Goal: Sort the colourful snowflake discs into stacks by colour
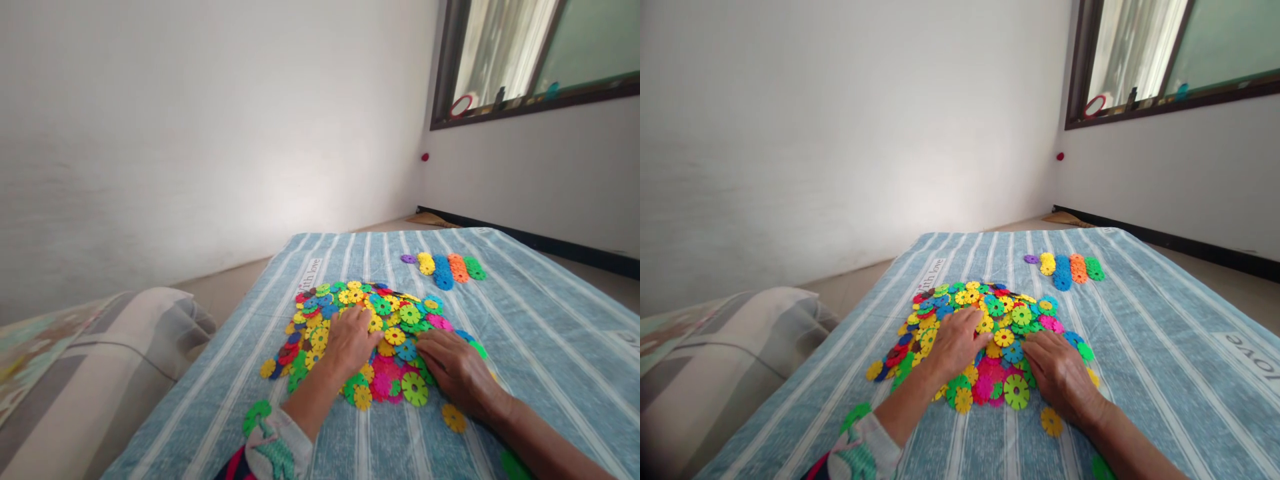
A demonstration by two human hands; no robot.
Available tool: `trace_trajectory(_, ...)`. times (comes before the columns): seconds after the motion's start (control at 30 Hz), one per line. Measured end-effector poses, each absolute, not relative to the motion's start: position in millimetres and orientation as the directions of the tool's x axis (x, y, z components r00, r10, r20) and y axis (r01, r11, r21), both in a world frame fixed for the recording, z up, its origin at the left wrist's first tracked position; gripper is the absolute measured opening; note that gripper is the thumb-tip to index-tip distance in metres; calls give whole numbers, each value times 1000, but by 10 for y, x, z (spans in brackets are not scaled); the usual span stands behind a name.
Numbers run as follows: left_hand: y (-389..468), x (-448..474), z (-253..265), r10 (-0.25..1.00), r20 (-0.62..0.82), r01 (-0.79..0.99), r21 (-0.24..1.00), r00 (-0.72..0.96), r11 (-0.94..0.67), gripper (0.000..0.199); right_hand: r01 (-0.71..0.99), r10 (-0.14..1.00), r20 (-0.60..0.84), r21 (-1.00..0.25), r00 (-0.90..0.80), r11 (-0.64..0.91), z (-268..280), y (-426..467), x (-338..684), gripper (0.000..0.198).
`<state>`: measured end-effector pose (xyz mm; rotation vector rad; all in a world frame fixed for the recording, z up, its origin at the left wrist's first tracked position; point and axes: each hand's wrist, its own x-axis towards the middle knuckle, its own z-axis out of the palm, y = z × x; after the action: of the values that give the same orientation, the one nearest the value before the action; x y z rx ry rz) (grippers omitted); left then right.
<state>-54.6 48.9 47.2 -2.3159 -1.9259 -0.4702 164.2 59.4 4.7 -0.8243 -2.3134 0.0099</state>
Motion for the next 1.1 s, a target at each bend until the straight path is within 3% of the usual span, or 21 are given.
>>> trace_trajectory(0.07,409,-422,439,937,302,972,99,176,-214,34,558,563,587,-215,-583,802,45,595,1645,24)
trace_trajectory(0.17,324,-287,390,926,313,963,97,210,-251,30,548,558,582,-218,-591,808,36,601,1649,24)
trace_trajectory(0.37,422,-314,372,867,383,876,231,319,-424,16,555,572,575,-229,-585,799,45,602,1636,26)
trace_trajectory(0.5,645,-540,369,859,455,900,232,234,-368,16,555,556,595,-212,-580,805,55,606,1623,26)
trace_trajectory(0.73,810,-711,340,886,400,929,175,235,-326,37,562,576,557,-220,-599,797,44,617,1615,24)
trace_trajectory(1.1,752,-713,403,913,356,952,150,200,-267,24,575,595,538,-230,-597,785,56,601,1606,26)
